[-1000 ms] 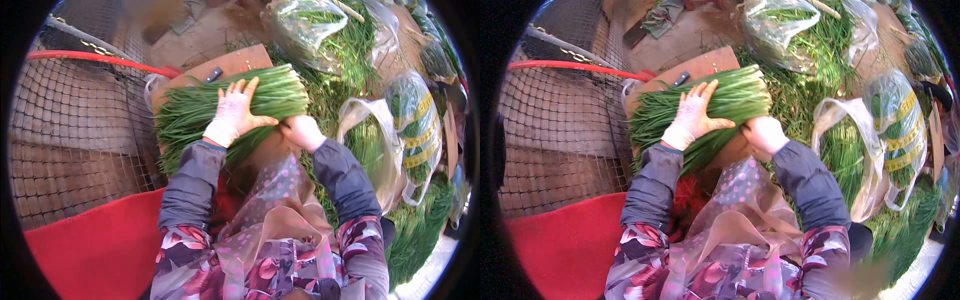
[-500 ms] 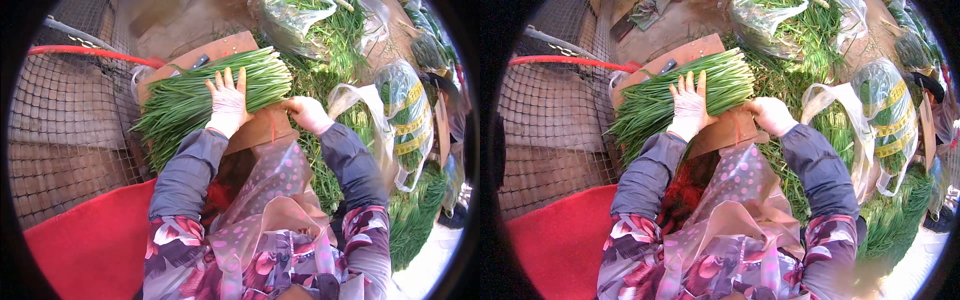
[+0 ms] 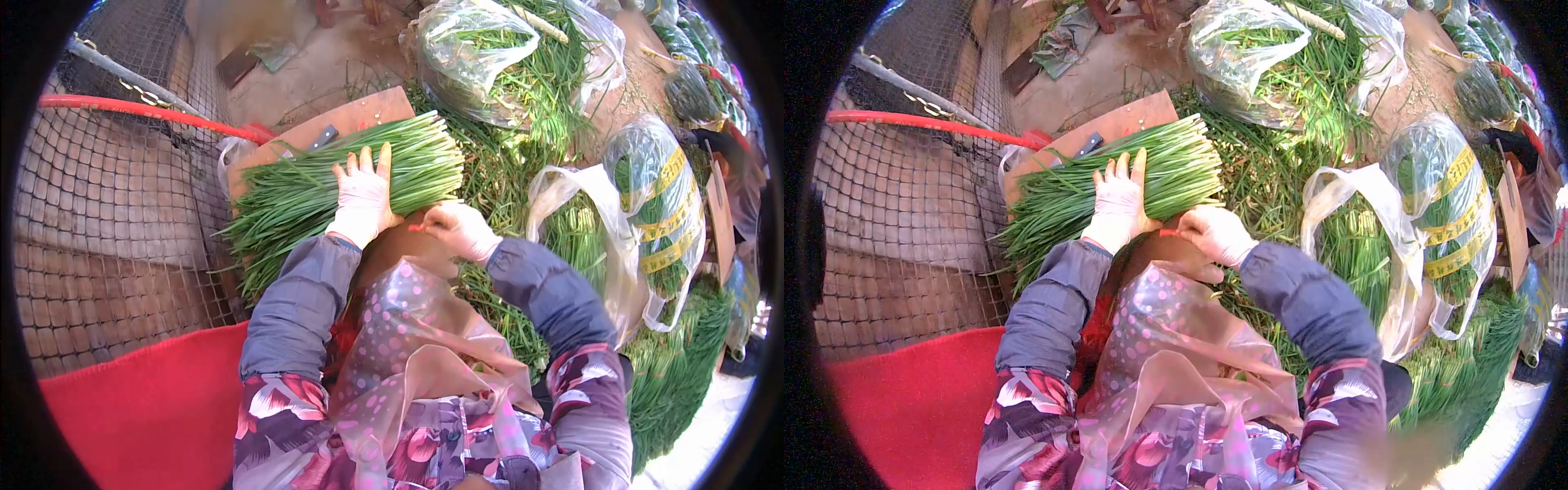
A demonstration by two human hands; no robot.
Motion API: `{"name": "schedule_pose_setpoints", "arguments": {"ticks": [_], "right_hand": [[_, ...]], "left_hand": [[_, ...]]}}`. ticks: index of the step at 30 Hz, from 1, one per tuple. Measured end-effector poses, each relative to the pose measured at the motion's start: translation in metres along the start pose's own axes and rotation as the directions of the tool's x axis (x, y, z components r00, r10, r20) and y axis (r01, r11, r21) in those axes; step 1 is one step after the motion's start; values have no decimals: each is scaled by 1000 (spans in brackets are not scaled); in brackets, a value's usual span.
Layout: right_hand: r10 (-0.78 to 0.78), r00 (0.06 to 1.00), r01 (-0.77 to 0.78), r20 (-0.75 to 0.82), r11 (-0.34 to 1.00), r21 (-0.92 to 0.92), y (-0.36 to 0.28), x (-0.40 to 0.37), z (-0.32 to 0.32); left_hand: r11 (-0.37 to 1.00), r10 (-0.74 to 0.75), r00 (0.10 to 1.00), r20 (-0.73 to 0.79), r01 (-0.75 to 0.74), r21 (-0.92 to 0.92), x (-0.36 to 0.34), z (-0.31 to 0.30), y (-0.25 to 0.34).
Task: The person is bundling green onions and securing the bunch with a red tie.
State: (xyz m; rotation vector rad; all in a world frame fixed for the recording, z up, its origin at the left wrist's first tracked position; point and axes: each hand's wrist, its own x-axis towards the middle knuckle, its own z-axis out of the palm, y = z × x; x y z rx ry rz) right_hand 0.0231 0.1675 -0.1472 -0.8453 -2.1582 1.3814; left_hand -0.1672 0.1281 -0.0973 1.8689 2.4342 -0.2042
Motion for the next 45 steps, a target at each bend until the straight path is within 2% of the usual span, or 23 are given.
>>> {"name": "schedule_pose_setpoints", "arguments": {"ticks": [1, 3, 5, 7, 9, 10, 11, 13, 17, 19, 21, 23, 26, 28, 29, 33, 35, 36, 37, 39, 40, 44, 45], "right_hand": [[0, 1000, 0, 1, 1000, -1, -2, -3, 9], [-222, 952, 215, -212, 975, -52, -6, -3, 28], [-230, 966, 222, -118, 972, -77, -22, -2, 48], [-172, 972, 173, -162, 985, -9, -40, 12, 45], [-345, 936, 287, -71, 864, -413, -46, 35, 25], [-337, 939, 327, 76, 799, -505, -68, 42, 15], [-339, 937, 331, 79, 795, -508, -72, 49, 13], [-566, 789, 571, 239, 533, -624, -75, 69, 9], [-316, 931, 366, 184, 786, -499, -42, 100, 5], [-288, 940, 341, 183, 801, -492, -32, 101, 8], [-280, 944, 329, 174, 826, -457, -34, 100, 6], [-277, 949, 314, 149, 839, -444, -37, 99, 7], [-320, 944, 325, 84, 844, -426, -36, 94, 10], [-331, 940, 331, 76, 842, -426, -36, 88, 9], [-340, 938, 335, 68, 840, -426, -37, 84, 8], [-376, 926, 345, -11, 861, -374, -39, 60, 10], [-361, 933, 338, -5, 878, -340, -45, 42, 10], [-354, 935, 338, 8, 885, -321, -46, 31, 11], [-347, 938, 337, 21, 892, -302, -49, 22, 13], [-348, 936, 348, 58, 885, -309, -58, 7, 12], [-331, 936, 351, 117, 872, -342, -67, 1, 9], [-349, 911, 411, 218, 799, -439, -87, -6, 0], [-368, 894, 448, 255, 751, -486, -90, -4, -2]], "left_hand": [[1000, 13, 1000, 16, -13, -5, 2, -3, -2], [999, 32, 999, 42, -32, -15, 7, -8, -5], [999, 37, 999, -11, -37, -3, 7, -1, -6], [999, 44, 997, -62, -44, 7, 4, 6, -10], [994, 110, 988, -109, -107, 40, 2, 11, -16], [994, 105, 979, -176, -101, 30, 5, 27, -20], [995, 102, 978, -180, -99, 27, 4, 25, -21], [976, 118, 976, -184, -148, -161, -1, 20, -25], [961, 193, 976, -98, -208, -184, -6, 6, -42], [914, 242, 970, 7, -226, -337, 9, -7, -58], [900, 274, 928, -254, -340, -272, 30, -39, -66], [891, 235, 911, -340, -341, -299, 64, -66, -62], [942, 211, 911, -355, -286, -173, 123, -27, -42], [971, 200, 976, -92, -210, -116, 136, -4, -28], [982, 177, 984, -1, -177, -71, 134, 5, -22], [963, 232, 971, -64, -238, -126, 103, 14, -18], [964, 230, 973, 1, -227, -138, 72, 0, -14], [936, 201, 974, -101, -222, -272, 61, 16, -17], [906, 123, 989, -86, -147, -397, 52, 18, -14], [887, 114, 992, -47, -123, -446, 31, 22, -11], [897, 124, 990, 61, -86, -434, 21, 13, -8], [922, 64, 998, 22, -51, -384, -12, 7, -4], [914, 76, 991, -113, -115, -388, -19, 8, -4]]}}
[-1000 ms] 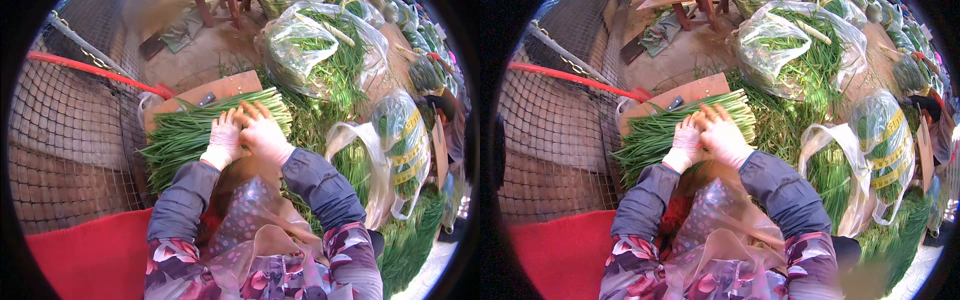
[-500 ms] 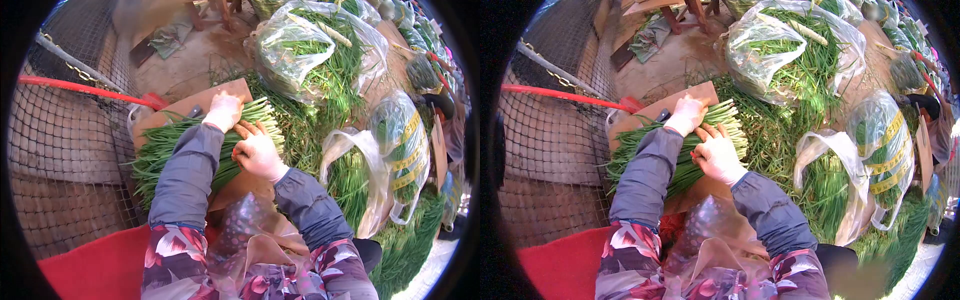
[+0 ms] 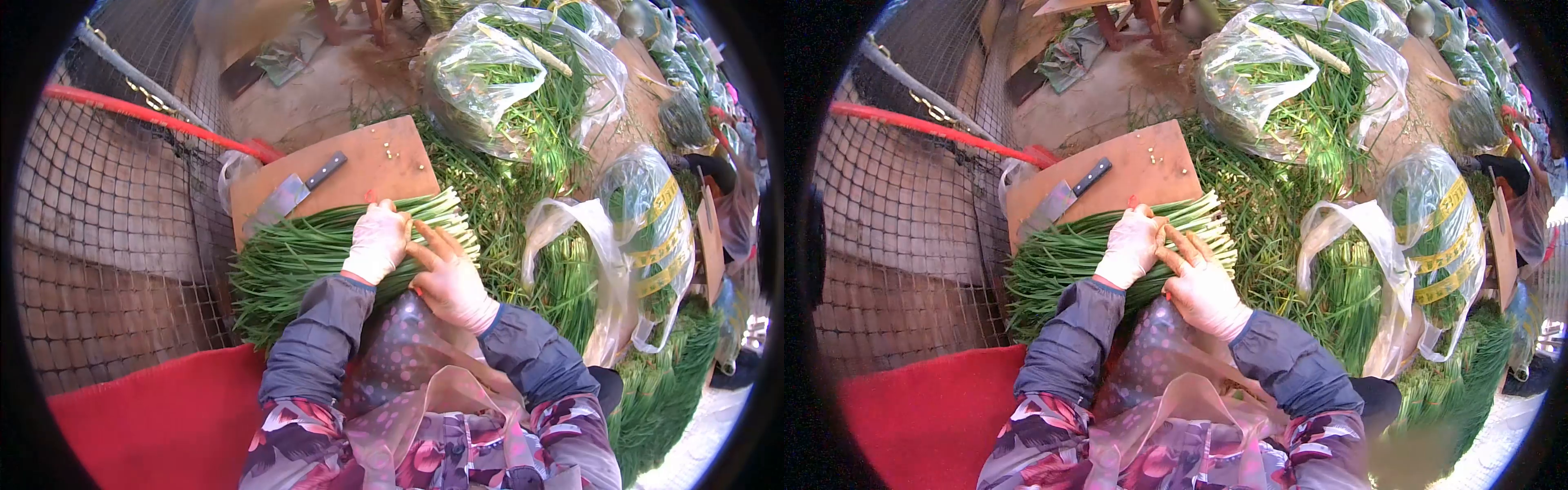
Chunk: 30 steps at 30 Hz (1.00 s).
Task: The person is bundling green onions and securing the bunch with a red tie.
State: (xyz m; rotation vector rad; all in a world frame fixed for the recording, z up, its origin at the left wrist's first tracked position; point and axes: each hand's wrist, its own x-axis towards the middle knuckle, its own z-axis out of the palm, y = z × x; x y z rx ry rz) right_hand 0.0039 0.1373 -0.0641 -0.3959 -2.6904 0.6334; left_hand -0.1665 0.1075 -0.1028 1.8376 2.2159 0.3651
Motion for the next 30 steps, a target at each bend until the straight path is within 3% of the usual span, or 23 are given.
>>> {"name": "schedule_pose_setpoints", "arguments": {"ticks": [1, 6, 8, 10, 12, 13, 14, 16, 18, 20, 22, 25, 26, 28, 30], "right_hand": [[-9, 1000, 9, 13, 1000, -24, 1, 1, -1], [73, 997, -74, 13, 989, 131, 23, 9, 10], [165, 986, -169, 36, 964, 207, 32, 9, 19], [169, 985, -170, 25, 964, 206, 36, 6, 24], [179, 984, -177, 10, 961, 210, 36, 5, 26], [195, 981, -194, 15, 961, 199, 35, 6, 26], [209, 978, -209, 20, 960, 185, 34, 7, 25], [211, 977, -209, 10, 957, 199, 35, 4, 28], [206, 978, -202, 1, 956, 211, 36, 3, 28], [213, 977, -207, -9, 958, 197, 35, 2, 29], [219, 976, -213, -8, 956, 202, 35, 2, 28], [214, 977, -207, -11, 956, 209, 34, 0, 26], [204, 979, -197, -14, 957, 212, 34, 1, 25], [163, 986, -155, -35, 972, 176, 30, 0, 22], [124, 991, -117, -44, 983, 139, 24, 1, 16]], "left_hand": [[998, 64, 990, -123, -65, -1, -3, 0, -1], [996, 77, 987, -139, -81, -24, 11, 6, -11], [994, -103, 991, 79, 101, 32, 25, 9, -10], [994, -104, 994, 18, 104, 11, 31, 15, -19], [856, -379, 912, 159, 411, -313, 36, 5, -19], [927, -253, 967, -31, 233, -293, 30, 8, -17], [927, -253, 967, -29, 234, -292, 32, 8, -17], [951, -244, 938, 244, 281, -131, 41, 4, -16], [964, -232, 945, 230, 256, -77, 50, 4, -17], [989, -149, 916, 371, 131, 75, 57, 0, -16], [987, -158, 899, 409, 135, 85, 60, -3, -10], [802, 27, 946, 324, -214, 558, 55, -9, 1], [800, 25, 946, 323, -212, 560, 50, -12, 3], [856, 193, 966, 174, -252, 452, 39, -18, 5], [894, 190, 969, 157, -237, 381, 36, -11, 1]]}}
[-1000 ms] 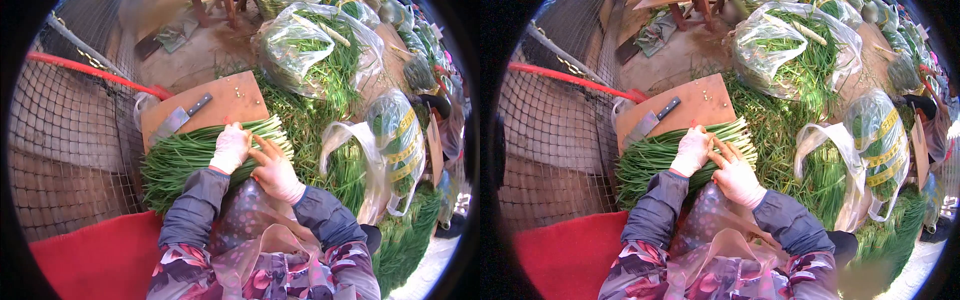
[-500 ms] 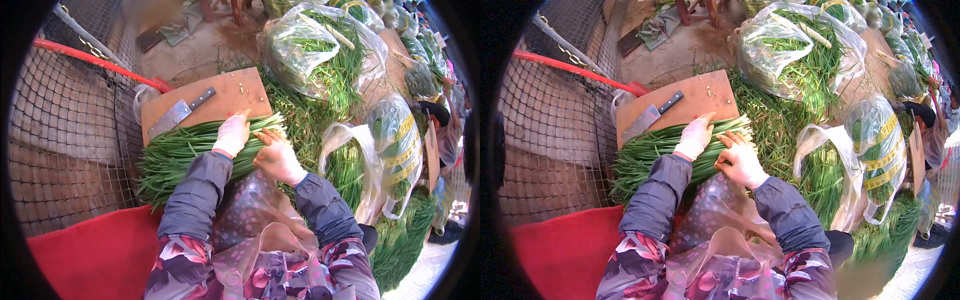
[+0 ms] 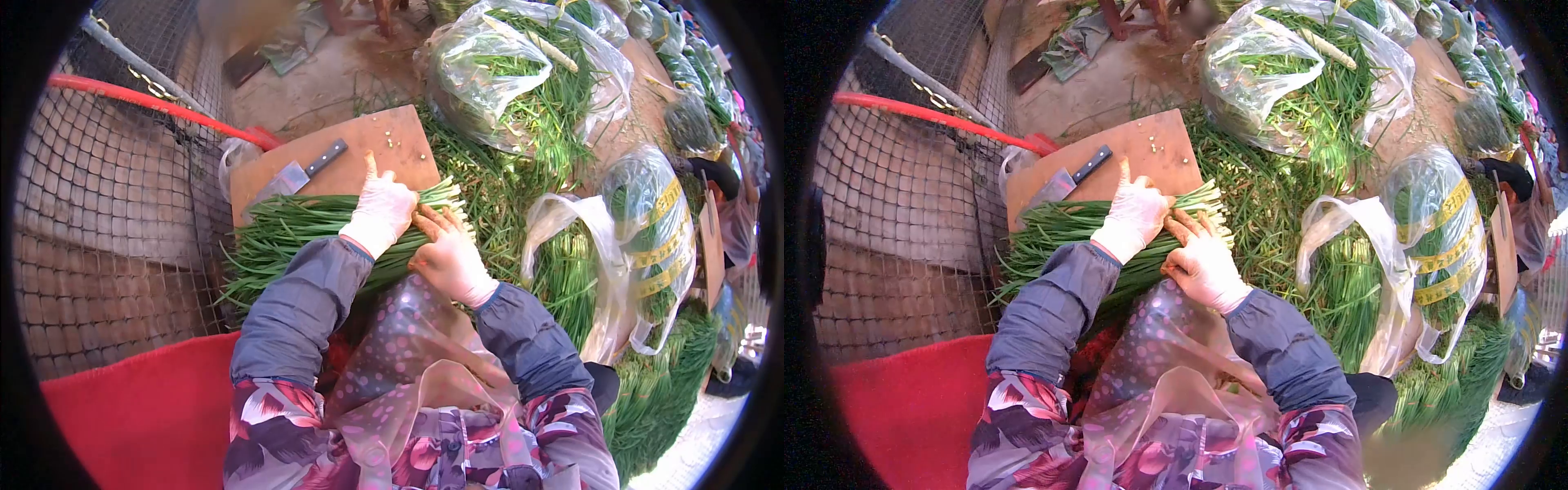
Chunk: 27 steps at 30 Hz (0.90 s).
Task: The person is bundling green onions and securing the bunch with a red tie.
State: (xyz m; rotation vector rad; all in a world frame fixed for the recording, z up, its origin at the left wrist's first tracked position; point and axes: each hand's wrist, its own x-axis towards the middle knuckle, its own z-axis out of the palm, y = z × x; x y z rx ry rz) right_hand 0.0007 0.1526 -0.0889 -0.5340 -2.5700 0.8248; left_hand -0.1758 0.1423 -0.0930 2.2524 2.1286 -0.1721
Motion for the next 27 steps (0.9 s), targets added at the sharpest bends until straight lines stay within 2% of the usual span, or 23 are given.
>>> {"name": "schedule_pose_setpoints", "arguments": {"ticks": [1, 2, 3, 4, 5, 6, 7, 8, 11, 12, 14, 15, 16, 18, 19, 20, 21, 22, 27], "right_hand": [[-31, 999, 32, 9, 999, -11, -4, 3, -4], [-65, 998, 65, 17, 998, -25, -7, 5, -6], [-62, 995, 71, 80, 991, -113, -8, 8, -6], [-64, 995, 73, 82, 990, -116, -9, 12, -9], [-97, 988, 115, 119, 981, -153, -9, 18, -13], [-133, 979, 162, 157, 969, -187, -10, 25, -17], [-121, 972, 154, 200, 976, -156, -8, 32, -19], [-87, 971, 131, 222, 973, -190, -3, 36, -17], [-10, 918, 61, 397, 992, -114, 21, 42, -10], [-12, 918, 64, 397, 991, -119, 28, 41, -8], [66, 878, -97, 475, 994, 42, 33, 43, -7], [71, 890, -83, 451, 997, 7, 32, 43, -7], [68, 890, -82, 451, 997, 12, 31, 43, -6], [88, 895, -107, 437, 994, 18, 31, 42, -5], [86, 895, -106, 438, 994, 21, 29, 39, -4], [85, 899, -104, 430, 994, 20, 28, 39, -4], [86, 904, -102, 418, 995, 17, 28, 39, -4], [89, 909, -104, 406, 994, 16, 28, 39, -4], [66, 939, -79, 338, 997, 26, 32, 33, 2]], "left_hand": [[930, -117, 991, 62, 132, -344, -1, 2, -2], [729, -206, 966, 155, 257, -634, -2, 3, -4], [771, -177, 954, 243, 287, -569, -1, 4, -4], [769, -178, 954, 239, 287, -571, 2, 16, -2], [323, -248, 936, 251, 324, -889, 3, 40, 0], [-214, -303, 907, 292, 234, -948, 1, 53, -2], [598, -73, 996, 46, 81, -798, -15, 21, -12], [679, -70, 962, 265, 241, -694, -18, 23, -13], [683, -115, 968, 224, 241, -690, -29, 18, -9], [682, -117, 969, 219, 238, -691, -28, 22, -10], [491, -388, 915, 114, 309, -815, -25, 49, -14], [366, -549, 835, 37, 280, -888, -18, 87, -20], [368, -550, 834, 39, 284, -885, -15, 83, -23], [380, -866, 499, -42, 601, -704, -8, 77, -25], [336, -892, 452, 28, 700, -630, -6, 70, -29], [338, -893, 449, 19, 699, -630, -6, 59, -31], [351, -831, 522, 193, 761, -546, -4, 47, -32], [382, -743, 558, 369, 807, -451, -2, 42, -33], [429, -683, 600, 416, 791, -436, 5, 49, -35]]}}
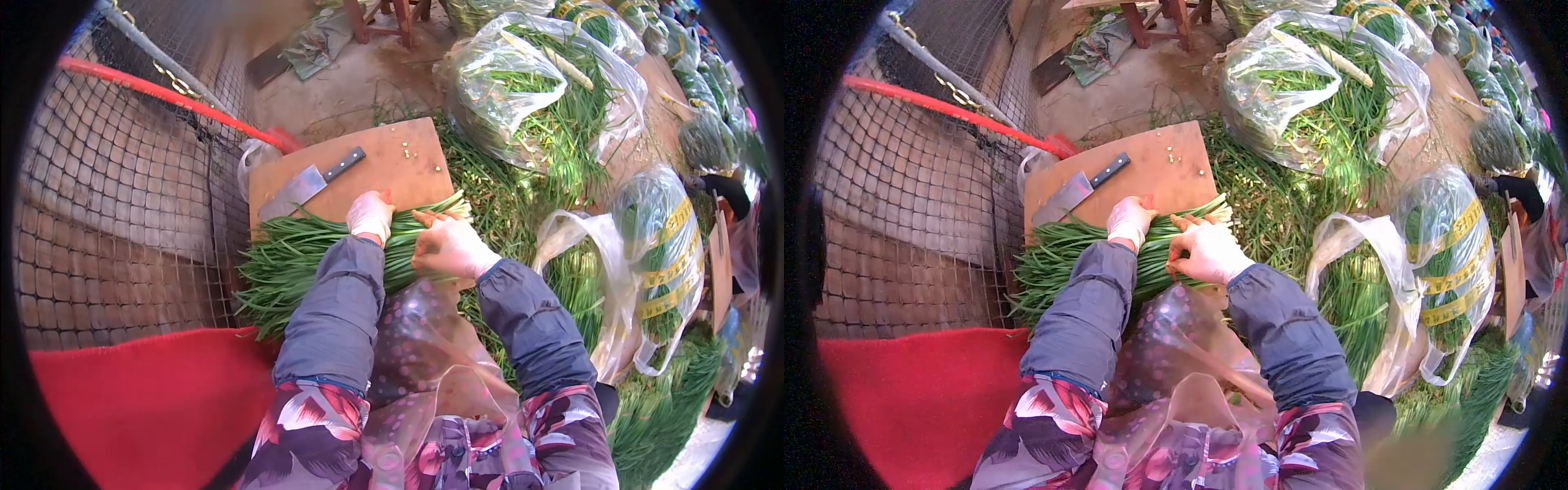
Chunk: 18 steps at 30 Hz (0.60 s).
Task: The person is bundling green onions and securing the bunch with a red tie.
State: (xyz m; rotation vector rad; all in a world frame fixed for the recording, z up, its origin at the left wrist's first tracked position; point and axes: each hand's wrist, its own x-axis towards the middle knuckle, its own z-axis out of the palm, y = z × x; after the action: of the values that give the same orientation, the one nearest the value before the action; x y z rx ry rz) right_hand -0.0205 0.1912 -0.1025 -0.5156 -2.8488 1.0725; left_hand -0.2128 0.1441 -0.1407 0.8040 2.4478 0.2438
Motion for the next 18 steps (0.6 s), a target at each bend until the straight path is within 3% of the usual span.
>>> {"name": "schedule_pose_setpoints", "arguments": {"ticks": [7, 9, 13, 15, 18], "right_hand": [[-5, 999, 3, -32, 999, -53, -3, -1, -1], [-8, 999, 6, -38, 998, -58, -1, 0, -2], [-17, 998, 15, -64, 999, -31, -9, -4, -1], [148, 964, -178, 222, 977, 121, -16, -1, -20], [17, 998, -14, -59, 998, 56, -4, -8, 0]], "left_hand": [[996, 50, 995, -83, -44, 75, 3, 4, 3], [961, 225, 957, -181, -189, 200, -1, 5, 1], [962, 227, 944, -239, -179, 207, -5, 8, 0], [933, 326, 901, -287, -259, 249, 2, 16, -2], [901, 424, 874, -236, -432, 17, 10, 22, -8]]}}
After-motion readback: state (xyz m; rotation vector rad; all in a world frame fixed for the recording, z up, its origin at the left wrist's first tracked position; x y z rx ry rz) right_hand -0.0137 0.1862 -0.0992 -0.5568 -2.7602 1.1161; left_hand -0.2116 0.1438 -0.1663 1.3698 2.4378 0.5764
